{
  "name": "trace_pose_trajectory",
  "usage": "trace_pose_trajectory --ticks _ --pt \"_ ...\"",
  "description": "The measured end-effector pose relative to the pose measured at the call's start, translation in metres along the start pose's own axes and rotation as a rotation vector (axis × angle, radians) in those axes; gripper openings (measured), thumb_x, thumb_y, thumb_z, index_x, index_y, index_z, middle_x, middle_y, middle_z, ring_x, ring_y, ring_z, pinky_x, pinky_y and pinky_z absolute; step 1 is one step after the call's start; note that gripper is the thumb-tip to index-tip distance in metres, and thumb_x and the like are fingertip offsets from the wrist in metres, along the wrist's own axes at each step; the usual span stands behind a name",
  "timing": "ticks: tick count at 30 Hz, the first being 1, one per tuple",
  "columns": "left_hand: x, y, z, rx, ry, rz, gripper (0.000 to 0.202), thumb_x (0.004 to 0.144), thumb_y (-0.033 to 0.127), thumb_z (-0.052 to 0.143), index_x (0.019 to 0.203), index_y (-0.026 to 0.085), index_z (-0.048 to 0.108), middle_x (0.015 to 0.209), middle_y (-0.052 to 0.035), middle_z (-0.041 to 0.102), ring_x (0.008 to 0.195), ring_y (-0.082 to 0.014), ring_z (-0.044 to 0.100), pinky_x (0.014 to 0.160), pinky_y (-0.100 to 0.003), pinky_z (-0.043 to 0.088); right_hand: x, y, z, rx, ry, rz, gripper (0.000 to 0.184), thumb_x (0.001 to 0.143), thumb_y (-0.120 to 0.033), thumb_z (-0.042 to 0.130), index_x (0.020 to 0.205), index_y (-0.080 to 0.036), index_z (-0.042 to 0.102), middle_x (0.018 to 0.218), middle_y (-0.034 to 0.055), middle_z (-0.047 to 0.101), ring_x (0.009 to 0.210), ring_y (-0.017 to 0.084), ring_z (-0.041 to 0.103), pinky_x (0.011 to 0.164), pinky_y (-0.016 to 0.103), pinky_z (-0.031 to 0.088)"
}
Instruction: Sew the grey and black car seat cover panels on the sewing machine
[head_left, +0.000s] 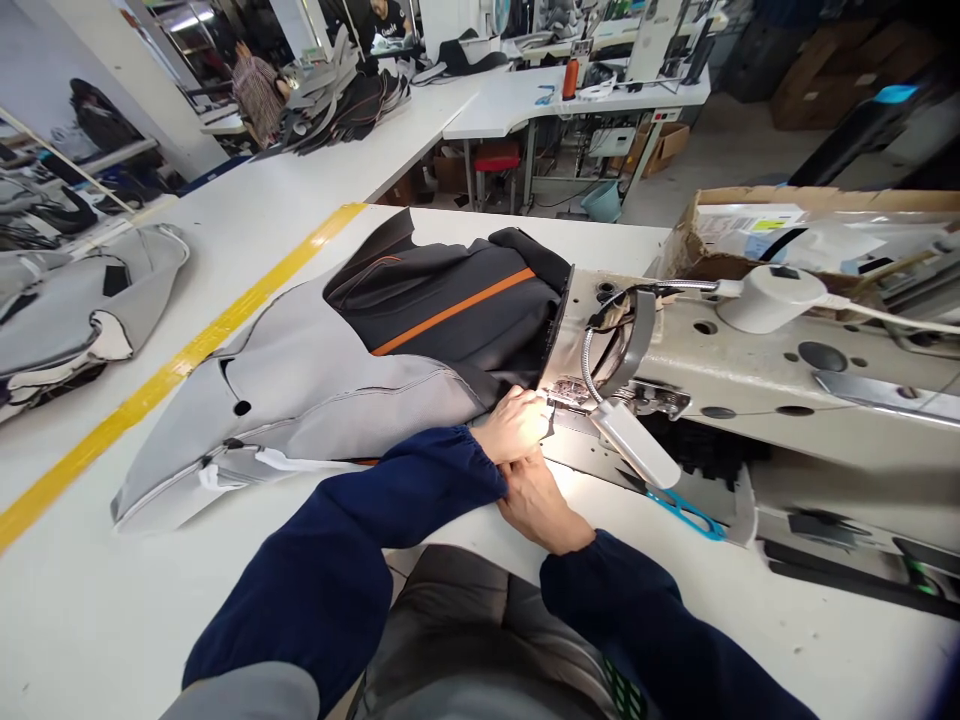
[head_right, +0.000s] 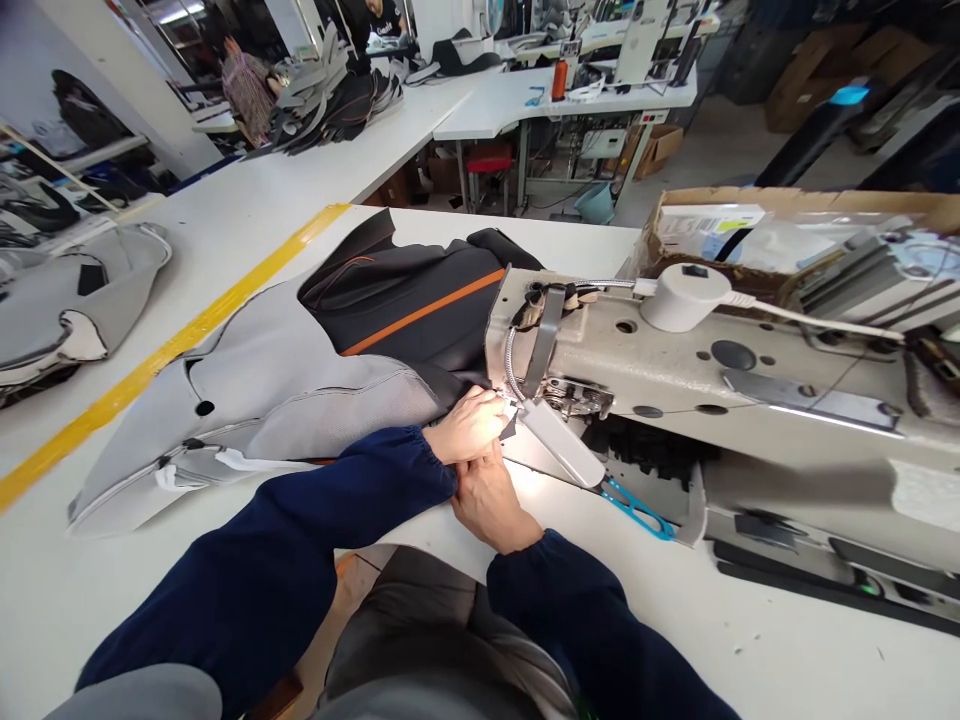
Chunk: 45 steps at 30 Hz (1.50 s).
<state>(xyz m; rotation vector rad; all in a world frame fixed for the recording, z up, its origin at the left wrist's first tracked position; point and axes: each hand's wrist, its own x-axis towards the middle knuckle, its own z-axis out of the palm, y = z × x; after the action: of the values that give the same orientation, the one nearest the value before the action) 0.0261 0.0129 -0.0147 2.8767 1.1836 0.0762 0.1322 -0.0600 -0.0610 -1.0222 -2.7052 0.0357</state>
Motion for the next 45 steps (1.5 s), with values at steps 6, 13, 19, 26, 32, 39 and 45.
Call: trace_pose_trajectory --ticks 6,13,19,26,32,39,45 --pt "0.006 0.0 0.006 -0.009 0.031 -0.042 0.019 0.089 0.022 0.05 0.091 0.013 0.066 0.099 -0.0101 0.062 0.1 -0.0232 0.05 0.087 -0.038 0.035 0.01 0.006 -0.002 0.027 0.039 0.039 0.039 0.082 -0.017 0.047 0.118 -0.009 0.061 0.1 0.0176 0.067 0.104 0.035 0.054 0.099 0.06 0.033" --pt "-0.017 -0.028 -0.027 -0.082 -0.025 0.154 0.028 0.088 0.017 0.047 0.112 0.016 0.061 0.125 -0.0076 0.056 0.11 -0.0192 0.049 0.091 -0.03 0.037 -0.008 0.013 -0.013 0.068 0.162 0.058 0.038 0.094 -0.027 0.045 0.122 -0.002 0.056 0.126 0.0265 0.052 0.127 0.038 0.04 0.101 0.054 0.039" --pt "-0.024 -0.033 -0.027 0.045 -0.013 0.202 0.032 0.091 0.015 0.044 0.12 0.019 0.056 0.132 -0.0063 0.054 0.12 -0.0193 0.043 0.094 -0.033 0.032 -0.018 0.007 -0.003 -0.003 0.17 0.098 0.042 0.095 -0.031 0.045 0.124 -0.001 0.053 0.126 0.0295 0.051 0.132 0.041 0.034 0.099 0.057 0.04" --pt "-0.017 -0.021 -0.02 0.067 -0.032 0.243 0.018 0.088 0.013 0.049 0.098 0.015 0.063 0.104 -0.0068 0.066 0.099 -0.0203 0.05 0.086 -0.037 0.031 -0.005 -0.005 -0.008 -0.005 0.04 0.119 0.05 0.094 -0.037 0.047 0.128 -0.002 0.051 0.128 0.0278 0.051 0.126 0.037 0.04 0.101 0.054 0.037" --pt "-0.012 -0.017 -0.012 0.018 -0.004 0.216 0.018 0.087 0.016 0.049 0.095 0.016 0.066 0.103 -0.0077 0.067 0.101 -0.0214 0.05 0.092 -0.039 0.027 0.015 -0.008 -0.004 0.018 -0.038 0.138 0.037 0.091 -0.033 0.047 0.109 -0.007 0.066 0.109 0.0212 0.064 0.107 0.034 0.054 0.095 0.048 0.039" --pt "-0.008 -0.015 -0.012 -0.009 -0.012 0.188 0.014 0.084 0.014 0.052 0.087 0.015 0.065 0.097 -0.0073 0.067 0.1 -0.0219 0.05 0.092 -0.039 0.028 0.027 -0.01 0.008 -0.033 -0.064 0.155 0.037 0.085 -0.022 0.046 0.113 -0.01 0.066 0.111 0.0188 0.066 0.101 0.033 0.057 0.09 0.049 0.04" --pt "-0.006 -0.015 -0.01 -0.034 0.004 0.176 0.015 0.085 0.014 0.05 0.087 0.015 0.065 0.097 -0.0062 0.067 0.101 -0.0218 0.05 0.093 -0.039 0.028 0.031 -0.009 0.016 -0.07 -0.044 0.169 0.036 0.086 -0.022 0.044 0.112 -0.012 0.066 0.106 0.0178 0.067 0.097 0.034 0.058 0.087 0.05 0.043"
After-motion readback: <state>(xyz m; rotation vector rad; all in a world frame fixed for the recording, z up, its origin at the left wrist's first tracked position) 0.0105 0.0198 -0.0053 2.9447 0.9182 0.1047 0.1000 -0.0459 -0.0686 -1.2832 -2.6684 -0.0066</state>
